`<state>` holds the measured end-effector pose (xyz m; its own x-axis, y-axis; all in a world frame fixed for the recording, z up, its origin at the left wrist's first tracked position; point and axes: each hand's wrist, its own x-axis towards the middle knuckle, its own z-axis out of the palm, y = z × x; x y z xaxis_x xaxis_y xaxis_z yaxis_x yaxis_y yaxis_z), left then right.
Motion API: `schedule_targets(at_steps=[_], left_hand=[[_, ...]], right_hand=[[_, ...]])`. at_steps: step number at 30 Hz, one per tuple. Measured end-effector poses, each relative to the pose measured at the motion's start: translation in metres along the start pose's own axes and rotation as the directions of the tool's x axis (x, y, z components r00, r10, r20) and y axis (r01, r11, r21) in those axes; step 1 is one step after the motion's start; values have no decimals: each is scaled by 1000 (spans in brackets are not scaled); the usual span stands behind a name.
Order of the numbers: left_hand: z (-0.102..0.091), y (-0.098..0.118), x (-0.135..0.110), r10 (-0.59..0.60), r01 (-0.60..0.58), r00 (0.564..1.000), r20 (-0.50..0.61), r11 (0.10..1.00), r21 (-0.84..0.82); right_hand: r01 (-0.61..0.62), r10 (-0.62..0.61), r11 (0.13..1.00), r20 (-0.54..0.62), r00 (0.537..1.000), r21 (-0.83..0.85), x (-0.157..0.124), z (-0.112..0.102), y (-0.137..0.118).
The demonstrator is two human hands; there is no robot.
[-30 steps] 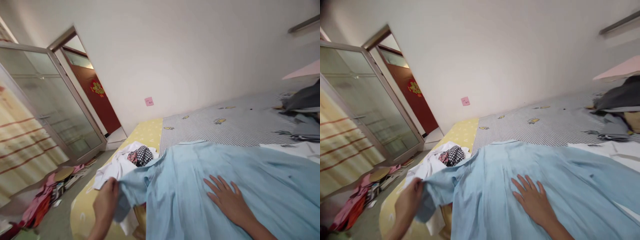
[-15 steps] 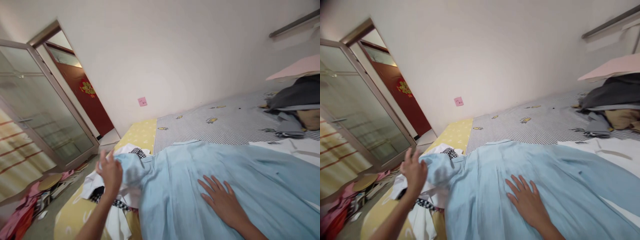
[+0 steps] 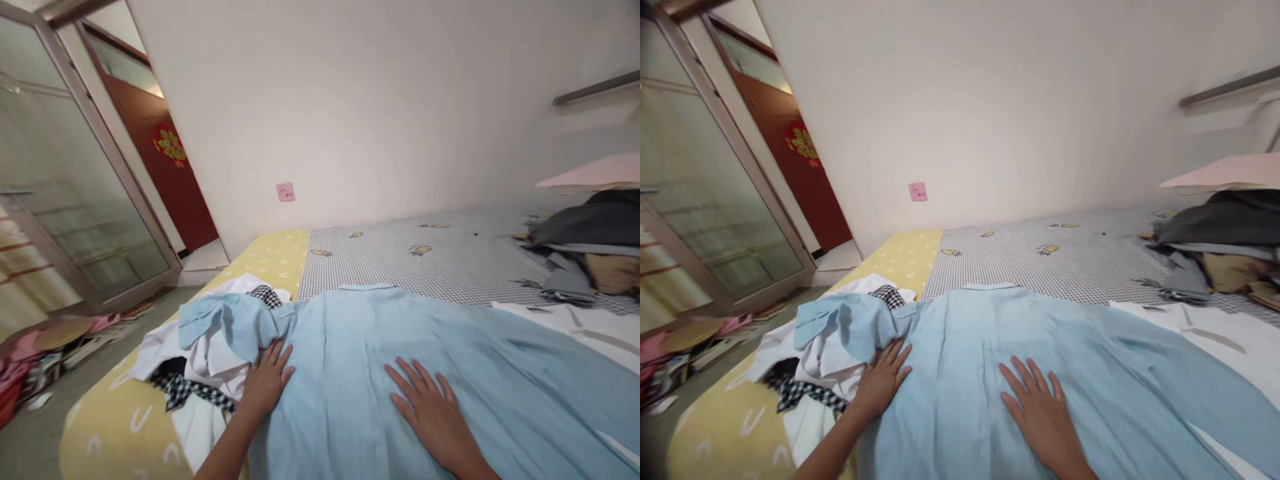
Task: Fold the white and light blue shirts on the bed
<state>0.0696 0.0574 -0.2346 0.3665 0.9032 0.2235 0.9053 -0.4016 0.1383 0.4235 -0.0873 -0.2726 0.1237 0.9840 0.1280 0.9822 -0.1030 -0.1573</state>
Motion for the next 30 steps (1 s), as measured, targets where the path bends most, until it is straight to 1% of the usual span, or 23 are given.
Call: schedule_targets(at_steps=[3,5,7,8,9,10,11,12,13,14,15,16,17,18,19,21,23,26,28,30], left_hand=[[-6,16,0,-20,18,1000,-10,987,-161],[-6,26,-12,-24,18,999,-25,972,-232],[-1,31,-39,-41,23,998,-48,946,-324],[3,32,-60,-73,45,995,-63,928,-371],[7,31,-85,-135,90,988,-81,905,-416],[12,30,-113,-227,158,969,-98,874,-459],[18,27,-144,-341,245,934,-110,831,-499],[24,25,-175,-467,343,877,-111,771,-537],[30,23,-205,-580,433,810,-90,694,-575],[36,23,-233,-667,507,744,-46,608,-610],[42,24,-257,-723,561,690,17,520,-644],[46,27,-276,-750,595,655,93,436,-675],[50,31,-290,-754,613,634,169,359,-704],[52,37,-299,-744,619,625,236,289,-730],[54,43,-302,-728,616,622,289,227,-755],[53,52,-294,-691,589,626,362,115,-800],[48,56,-275,-658,542,637,402,11,-840],[36,52,-244,-641,448,642,420,-131,-884],[28,45,-232,-670,387,623,404,-185,-903],[22,38,-228,-718,343,591,369,-190,-920]], right_hand=[[-15,16,997,20,1000,-70,-2,-4,-1],[-27,29,994,18,999,-106,-3,-5,-2],[-28,29,993,12,999,-114,-4,-4,-2],[-21,22,994,12,1000,-110,-5,-4,-2],[-13,14,994,12,1000,-106,-5,-4,-2],[-6,8,995,14,1000,-104,-5,-3,-2],[-5,6,995,16,1000,-103,-5,-4,-1],[-5,7,995,20,1000,-104,-5,-4,-1],[-8,10,994,24,1000,-107,-6,-4,0],[-10,13,994,29,1000,-109,-6,-4,1],[-11,15,994,34,999,-109,-6,-3,2],[-10,14,994,36,999,-107,-6,-3,3],[-7,10,995,35,999,-103,-7,-1,4],[-2,6,995,34,999,-99,-7,0,6],[2,1,996,29,1000,-94,-7,1,7],[4,-2,996,20,1000,-91,-6,3,8],[0,2,995,20,1000,-101,-6,4,9],[-12,16,992,37,999,-126,-7,1,6],[-10,17,989,47,999,-147,-8,-2,2],[-11,20,985,51,999,-171,-8,-6,-2]])
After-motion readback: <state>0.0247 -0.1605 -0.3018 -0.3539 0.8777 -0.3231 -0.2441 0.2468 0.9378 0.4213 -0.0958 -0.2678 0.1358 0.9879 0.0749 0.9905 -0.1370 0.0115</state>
